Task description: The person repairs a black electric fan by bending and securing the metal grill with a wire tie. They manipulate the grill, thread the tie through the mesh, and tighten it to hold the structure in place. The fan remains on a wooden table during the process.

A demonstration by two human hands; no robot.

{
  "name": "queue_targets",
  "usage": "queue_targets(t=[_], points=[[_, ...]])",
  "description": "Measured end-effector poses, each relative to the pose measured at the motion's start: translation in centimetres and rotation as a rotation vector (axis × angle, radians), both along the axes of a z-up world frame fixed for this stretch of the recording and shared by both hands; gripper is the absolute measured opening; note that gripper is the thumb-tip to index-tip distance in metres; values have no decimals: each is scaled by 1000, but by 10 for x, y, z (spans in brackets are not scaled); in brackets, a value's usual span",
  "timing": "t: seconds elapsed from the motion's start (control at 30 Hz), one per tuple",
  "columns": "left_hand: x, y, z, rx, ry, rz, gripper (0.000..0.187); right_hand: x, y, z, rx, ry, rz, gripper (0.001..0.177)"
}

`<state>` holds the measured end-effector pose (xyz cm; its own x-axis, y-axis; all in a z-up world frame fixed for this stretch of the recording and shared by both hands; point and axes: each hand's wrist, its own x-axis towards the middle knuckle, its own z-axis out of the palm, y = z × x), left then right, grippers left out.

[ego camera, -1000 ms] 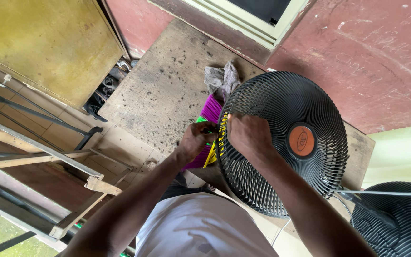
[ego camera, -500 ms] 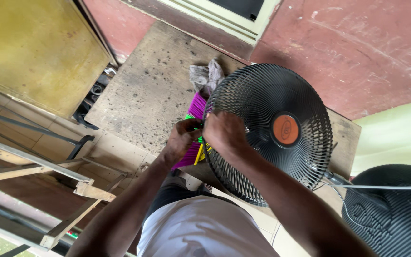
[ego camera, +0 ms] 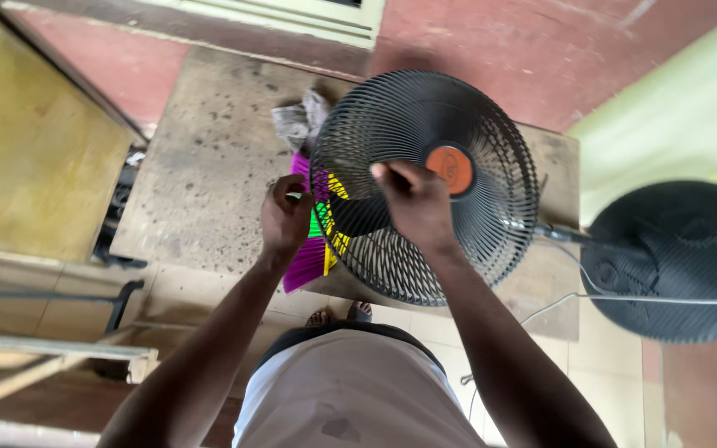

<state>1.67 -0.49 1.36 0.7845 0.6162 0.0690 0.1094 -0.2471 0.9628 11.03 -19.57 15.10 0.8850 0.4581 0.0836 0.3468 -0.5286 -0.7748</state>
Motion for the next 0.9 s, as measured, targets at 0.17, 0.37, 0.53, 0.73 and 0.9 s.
queue_targets(t=[0.17, 0.37, 0.53, 0.73, 0.9], points=[[9, -36, 45, 155, -168, -84, 30, 0, -93, -20, 737, 502, -391, 21], [18, -95, 81, 81, -384, -385, 28, -29, -189, -60, 1142, 458, -632, 20], [22, -149, 101, 63, -368, -591, 25, -3, -262, -119, 1306, 556, -1309, 17], [27, -219, 107, -97, -257, -775, 22, 54, -326, -220, 905, 722, -1431, 13], [50, -278, 93, -61, -254, -802, 17, 49, -364, -275, 133, 810, -960, 21]])
